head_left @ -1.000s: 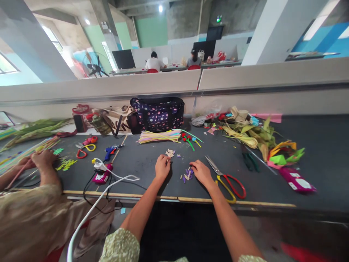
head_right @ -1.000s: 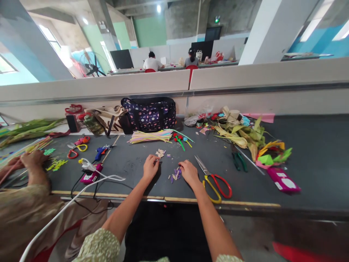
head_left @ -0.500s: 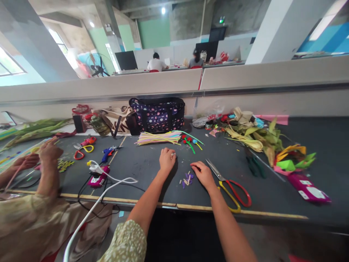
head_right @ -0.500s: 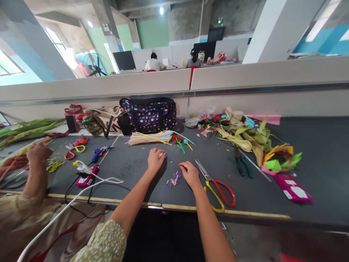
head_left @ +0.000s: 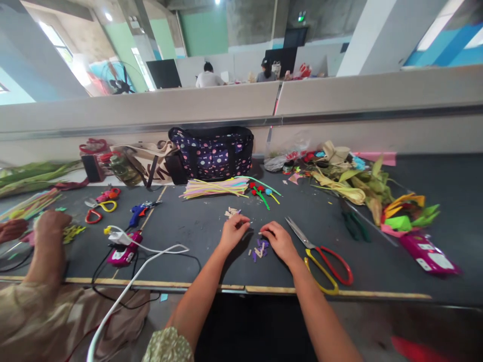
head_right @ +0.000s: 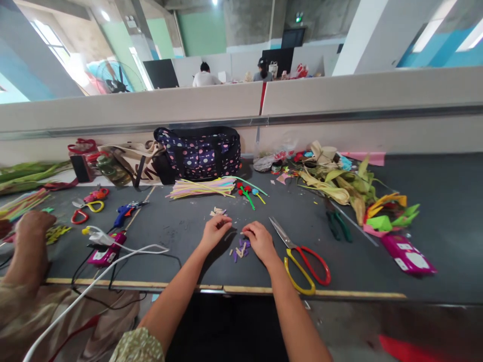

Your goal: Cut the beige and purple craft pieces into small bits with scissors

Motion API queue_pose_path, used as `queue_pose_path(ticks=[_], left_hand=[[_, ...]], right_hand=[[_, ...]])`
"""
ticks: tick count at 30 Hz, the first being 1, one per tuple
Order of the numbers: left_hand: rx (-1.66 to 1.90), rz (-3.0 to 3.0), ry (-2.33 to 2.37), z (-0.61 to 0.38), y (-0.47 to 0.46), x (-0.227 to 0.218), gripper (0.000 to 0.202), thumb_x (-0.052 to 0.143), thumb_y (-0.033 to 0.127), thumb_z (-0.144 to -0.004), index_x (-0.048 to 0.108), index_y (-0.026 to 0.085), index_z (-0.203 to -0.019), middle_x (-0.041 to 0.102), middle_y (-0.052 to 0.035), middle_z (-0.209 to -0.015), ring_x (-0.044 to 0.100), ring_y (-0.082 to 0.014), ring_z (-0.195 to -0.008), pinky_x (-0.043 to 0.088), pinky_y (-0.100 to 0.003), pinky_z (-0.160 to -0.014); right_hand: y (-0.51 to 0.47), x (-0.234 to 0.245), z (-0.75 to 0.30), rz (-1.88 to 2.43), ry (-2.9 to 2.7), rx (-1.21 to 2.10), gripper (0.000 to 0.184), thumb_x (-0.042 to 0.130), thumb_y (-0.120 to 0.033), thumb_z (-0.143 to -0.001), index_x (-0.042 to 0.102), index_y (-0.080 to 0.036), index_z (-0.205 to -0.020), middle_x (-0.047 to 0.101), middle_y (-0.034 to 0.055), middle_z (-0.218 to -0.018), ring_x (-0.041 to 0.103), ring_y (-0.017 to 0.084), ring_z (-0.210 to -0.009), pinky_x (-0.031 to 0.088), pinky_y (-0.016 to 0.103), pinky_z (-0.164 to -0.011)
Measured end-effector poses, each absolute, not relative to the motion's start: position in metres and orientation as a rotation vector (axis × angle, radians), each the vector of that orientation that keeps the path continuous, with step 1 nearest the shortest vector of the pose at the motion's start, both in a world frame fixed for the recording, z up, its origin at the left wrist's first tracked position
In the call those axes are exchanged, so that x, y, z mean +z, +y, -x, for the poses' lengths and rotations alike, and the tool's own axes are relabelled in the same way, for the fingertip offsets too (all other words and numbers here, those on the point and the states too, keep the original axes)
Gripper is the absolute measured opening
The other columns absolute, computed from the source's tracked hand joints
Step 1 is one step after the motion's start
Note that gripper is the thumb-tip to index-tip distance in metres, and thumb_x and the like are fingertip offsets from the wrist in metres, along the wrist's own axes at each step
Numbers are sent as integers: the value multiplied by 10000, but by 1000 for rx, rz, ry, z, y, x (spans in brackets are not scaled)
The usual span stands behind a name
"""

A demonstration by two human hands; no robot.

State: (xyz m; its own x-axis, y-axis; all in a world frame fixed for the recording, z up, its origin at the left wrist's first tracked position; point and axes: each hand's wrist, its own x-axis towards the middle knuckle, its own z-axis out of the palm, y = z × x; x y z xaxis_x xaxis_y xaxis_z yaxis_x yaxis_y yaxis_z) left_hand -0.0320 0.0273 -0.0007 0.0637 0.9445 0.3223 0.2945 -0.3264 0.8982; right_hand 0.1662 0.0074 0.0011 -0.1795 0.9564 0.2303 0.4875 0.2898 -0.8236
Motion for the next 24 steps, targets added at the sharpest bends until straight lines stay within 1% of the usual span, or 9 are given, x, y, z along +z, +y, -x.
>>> queue_pose_path(ticks=[5,9,13,14,16,18,19,21,24], left_hand=[[1214,-1517,1068,16,18,5,251,740,362,-690,685,168,-838,635,-11,-735,527,-115,-609,404,-249,-578],[1279,-1388,1028,12,16,9,239,741,383,-687,686,163,-761,642,-23,-734,566,-134,-668,446,-262,-634],[1289,-1169,972,16,17,13,274,748,405,-677,675,155,-759,673,-50,-800,593,-132,-652,467,-249,-597],[1288,-1098,961,17,17,14,290,746,415,-681,671,152,-777,682,-59,-810,611,-138,-655,478,-253,-600],[1292,-970,949,19,17,17,321,753,428,-675,659,147,-800,693,-69,-789,640,-155,-659,496,-266,-607],[1316,-873,941,20,18,18,347,775,426,-651,646,144,-806,693,-66,-753,649,-161,-641,503,-272,-598],[1330,-835,933,20,19,18,355,786,418,-640,643,144,-815,691,-62,-744,651,-159,-637,504,-272,-597],[1355,-774,905,21,20,16,359,802,389,-630,644,144,-839,687,-54,-742,657,-155,-660,508,-266,-613],[1353,-704,847,22,23,13,360,825,319,-617,654,144,-880,685,-48,-770,661,-148,-706,515,-257,-646]], right_hand=[[6,0,-146,1278,-1559,897,280,517,-430,-821,648,-182,-819,667,25,-778,589,159,-732,454,271,-684],[1,2,-127,1290,-1440,930,362,524,-499,-810,656,-165,-855,671,35,-759,580,155,-673,454,263,-618],[-7,7,-136,1321,-1403,898,438,532,-493,-811,619,-170,-1093,676,64,-861,594,175,-722,476,291,-655],[-11,8,-147,1354,-1415,851,447,541,-472,-811,599,-180,-1145,672,80,-921,593,184,-750,480,311,-685],[-24,5,-179,1545,-1609,440,401,472,-442,-857,601,-203,-1152,648,103,-1010,580,205,-820,468,363,-779],[-42,-2,-219,1754,-1719,47,394,425,-416,-872,609,-186,-1134,629,134,-992,561,254,-899,452,410,-816],[-52,-7,-239,1875,-1751,-85,392,409,-403,-872,615,-178,-1120,622,143,-955,556,264,-877,453,418,-797],[-71,-17,-272,2047,-1839,-195,380,411,-394,-861,629,-183,-1090,613,137,-881,555,263,-789,460,414,-739],[-87,-29,-298,1994,-1959,-140,400,411,-391,-855,594,-201,-1156,625,131,-960,580,255,-823,471,391,-751]])
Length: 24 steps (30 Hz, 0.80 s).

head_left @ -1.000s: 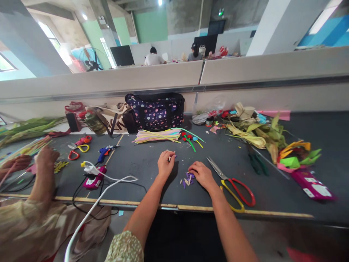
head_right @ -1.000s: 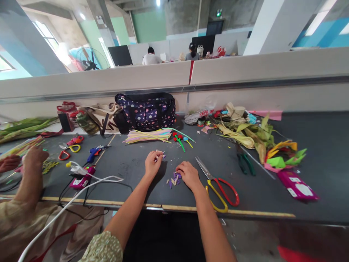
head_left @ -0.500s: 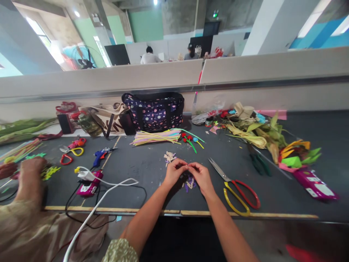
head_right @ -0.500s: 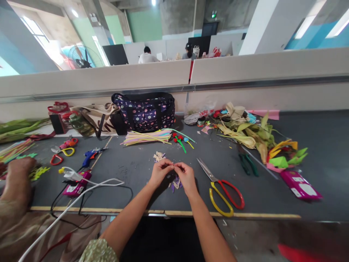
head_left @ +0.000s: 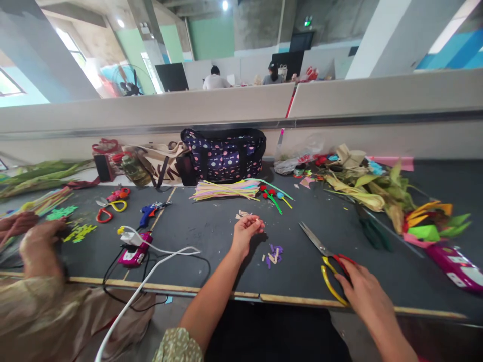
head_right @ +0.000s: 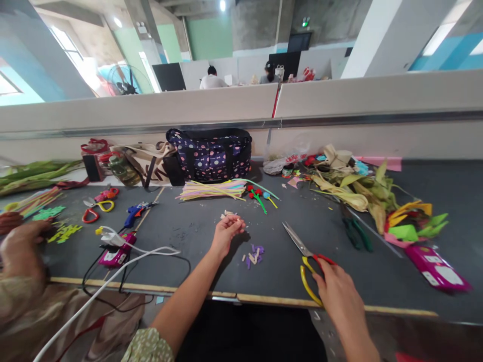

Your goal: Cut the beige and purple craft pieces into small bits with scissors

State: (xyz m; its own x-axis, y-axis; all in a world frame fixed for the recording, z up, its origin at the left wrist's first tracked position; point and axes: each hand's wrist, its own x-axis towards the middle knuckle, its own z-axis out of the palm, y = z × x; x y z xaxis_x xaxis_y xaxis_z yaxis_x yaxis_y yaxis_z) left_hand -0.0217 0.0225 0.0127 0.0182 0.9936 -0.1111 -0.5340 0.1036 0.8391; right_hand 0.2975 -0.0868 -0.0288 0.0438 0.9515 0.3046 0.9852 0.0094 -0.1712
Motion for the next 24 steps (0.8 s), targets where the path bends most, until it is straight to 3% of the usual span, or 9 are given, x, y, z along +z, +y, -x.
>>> queue_pose_path(ticks=[4,10,13,17,19,22,24], left_hand=[[1304,-631,840,24,24,9,355,836,259,-603,667,125,-884,679,-50,-763,651,-136,-677,517,-246,-624],[1295,-625,844,26,24,8,310,827,257,-603,679,131,-844,686,-59,-790,656,-143,-691,521,-235,-610],[1294,-623,840,25,26,7,328,828,268,-599,680,130,-856,682,-60,-787,654,-142,-687,523,-234,-609],[1292,-624,830,25,27,8,323,837,289,-591,680,129,-824,678,-62,-802,646,-134,-694,516,-221,-602],[1296,-626,835,26,28,9,308,834,297,-595,676,132,-801,677,-58,-809,644,-133,-703,514,-217,-603],[1310,-609,846,27,29,12,320,839,300,-584,673,132,-799,673,-46,-783,641,-127,-682,514,-218,-602],[1318,-592,846,28,30,13,343,848,299,-572,673,128,-812,670,-39,-762,638,-120,-662,514,-218,-601]], right_hand=[[-84,-32,-302,1942,-1996,-102,484,440,-434,-825,548,-187,-1228,637,124,-973,602,260,-861,482,392,-776],[-76,-26,-292,2046,-1699,94,621,528,-538,-718,560,-217,-1249,640,58,-868,620,216,-732,494,333,-628],[-77,-20,-275,1874,-1502,396,693,592,-563,-690,561,-163,-1255,631,38,-832,581,146,-610,509,291,-609],[-68,-4,-241,1536,-1435,722,764,674,-533,-689,491,-168,-1335,649,54,-987,625,148,-780,530,259,-696],[-59,4,-224,1507,-1528,735,747,679,-498,-705,473,-197,-1358,658,39,-971,618,143,-756,529,259,-690],[-45,9,-203,1534,-1690,606,615,666,-496,-733,557,-220,-1272,621,-18,-754,544,104,-571,494,225,-587],[-38,6,-194,1487,-1753,499,545,649,-500,-760,581,-226,-1226,617,-12,-761,537,101,-566,490,221,-597]])
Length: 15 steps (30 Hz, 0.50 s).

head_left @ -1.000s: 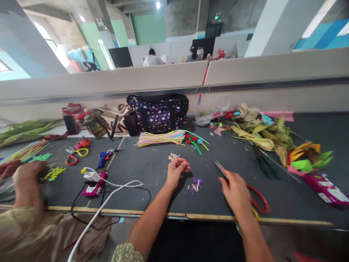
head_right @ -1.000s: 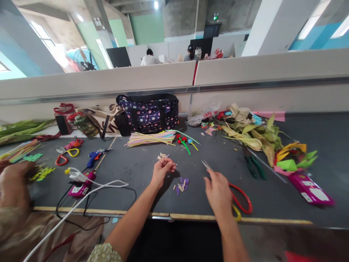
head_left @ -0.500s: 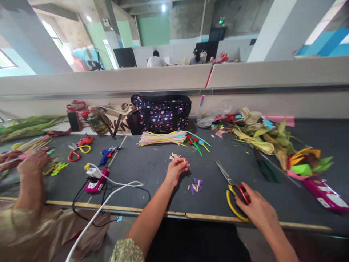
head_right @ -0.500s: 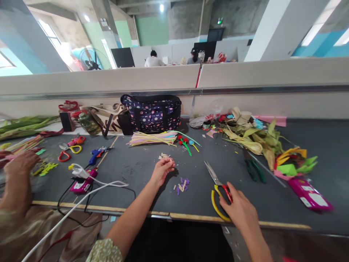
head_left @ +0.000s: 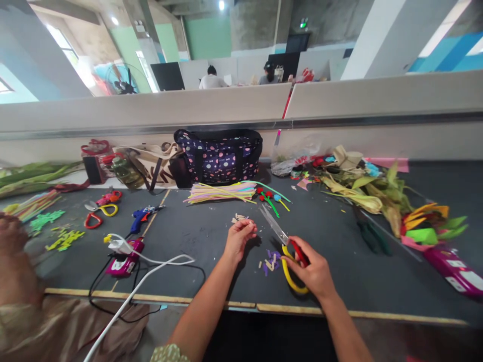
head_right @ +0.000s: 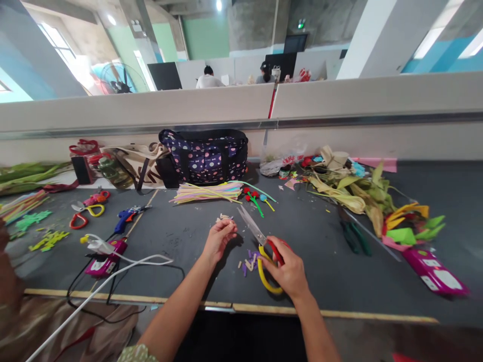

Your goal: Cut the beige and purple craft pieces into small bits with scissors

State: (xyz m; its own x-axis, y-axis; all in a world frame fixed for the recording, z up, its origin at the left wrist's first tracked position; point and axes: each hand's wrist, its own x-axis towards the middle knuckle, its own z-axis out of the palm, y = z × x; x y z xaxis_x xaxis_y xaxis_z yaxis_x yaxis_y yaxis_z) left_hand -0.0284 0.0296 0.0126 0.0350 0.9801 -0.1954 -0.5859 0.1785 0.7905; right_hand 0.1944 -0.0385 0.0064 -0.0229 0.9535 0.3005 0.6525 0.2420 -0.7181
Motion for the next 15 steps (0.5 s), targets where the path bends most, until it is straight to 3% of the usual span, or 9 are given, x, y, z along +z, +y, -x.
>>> queue_pose_path(ticks=[6,15], left_hand=[[1313,-610,853,28,29,14,335,845,297,-583,677,130,-821,669,-40,-779,636,-123,-674,514,-223,-613],[1363,-628,886,27,28,16,309,836,295,-565,687,137,-784,667,-35,-761,611,-124,-629,510,-241,-587]], right_hand=[[-36,-9,-188,1420,-1898,300,508,621,-478,-795,581,-231,-1237,648,19,-798,565,119,-584,508,246,-643],[-39,-6,-189,1345,-1993,325,498,616,-464,-807,584,-256,-1259,677,28,-870,595,127,-631,518,250,-648]])
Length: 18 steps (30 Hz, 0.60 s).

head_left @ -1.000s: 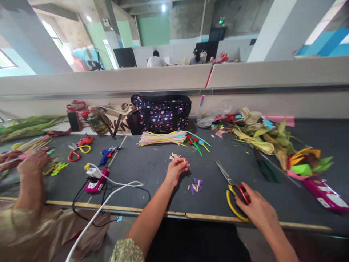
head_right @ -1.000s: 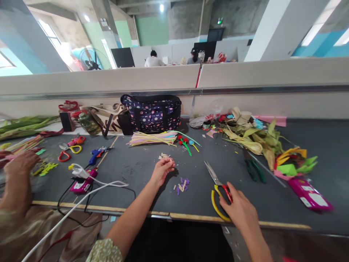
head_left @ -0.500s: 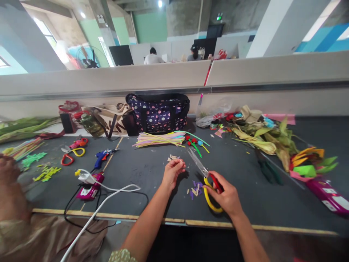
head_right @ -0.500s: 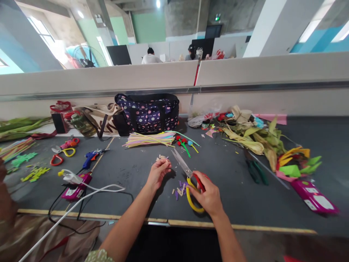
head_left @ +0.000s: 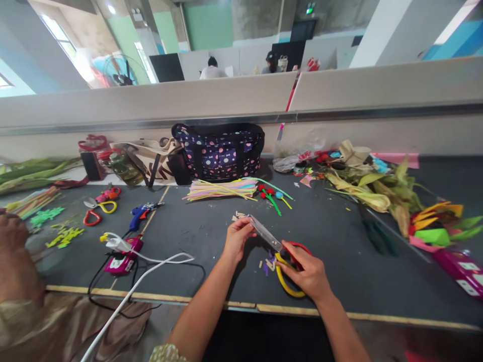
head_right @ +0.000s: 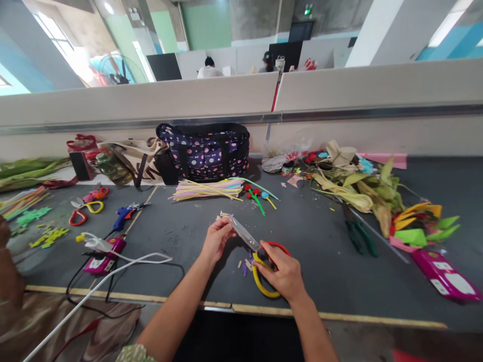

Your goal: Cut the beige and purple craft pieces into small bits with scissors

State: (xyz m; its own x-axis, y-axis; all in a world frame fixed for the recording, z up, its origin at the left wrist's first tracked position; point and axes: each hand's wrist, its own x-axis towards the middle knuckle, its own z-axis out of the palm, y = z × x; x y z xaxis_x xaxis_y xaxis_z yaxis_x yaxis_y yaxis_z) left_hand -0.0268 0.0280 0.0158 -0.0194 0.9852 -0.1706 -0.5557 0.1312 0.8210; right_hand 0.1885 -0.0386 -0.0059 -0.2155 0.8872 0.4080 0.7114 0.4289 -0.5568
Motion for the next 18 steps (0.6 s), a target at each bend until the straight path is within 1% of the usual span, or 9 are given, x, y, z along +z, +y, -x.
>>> queue_pose_path(ticks=[7,12,18], left_hand=[[1398,-610,886,29,29,16,321,836,284,-563,726,124,-818,684,-59,-789,608,-122,-627,507,-244,-579],[1396,-591,892,30,30,15,323,840,285,-557,729,127,-815,688,-52,-761,615,-123,-611,504,-244,-571],[1398,-575,897,29,30,16,310,848,261,-537,728,118,-784,674,-46,-706,607,-118,-580,501,-230,-547]], right_hand=[[-37,-10,-190,1339,-2022,321,506,616,-464,-816,582,-247,-1272,688,38,-929,618,128,-685,512,250,-687],[-36,-10,-190,1338,-2016,312,506,613,-474,-817,588,-247,-1268,692,32,-893,618,127,-668,511,250,-658],[-35,-13,-191,1333,-2029,295,497,608,-472,-826,587,-249,-1270,701,39,-955,635,126,-698,518,244,-689]])
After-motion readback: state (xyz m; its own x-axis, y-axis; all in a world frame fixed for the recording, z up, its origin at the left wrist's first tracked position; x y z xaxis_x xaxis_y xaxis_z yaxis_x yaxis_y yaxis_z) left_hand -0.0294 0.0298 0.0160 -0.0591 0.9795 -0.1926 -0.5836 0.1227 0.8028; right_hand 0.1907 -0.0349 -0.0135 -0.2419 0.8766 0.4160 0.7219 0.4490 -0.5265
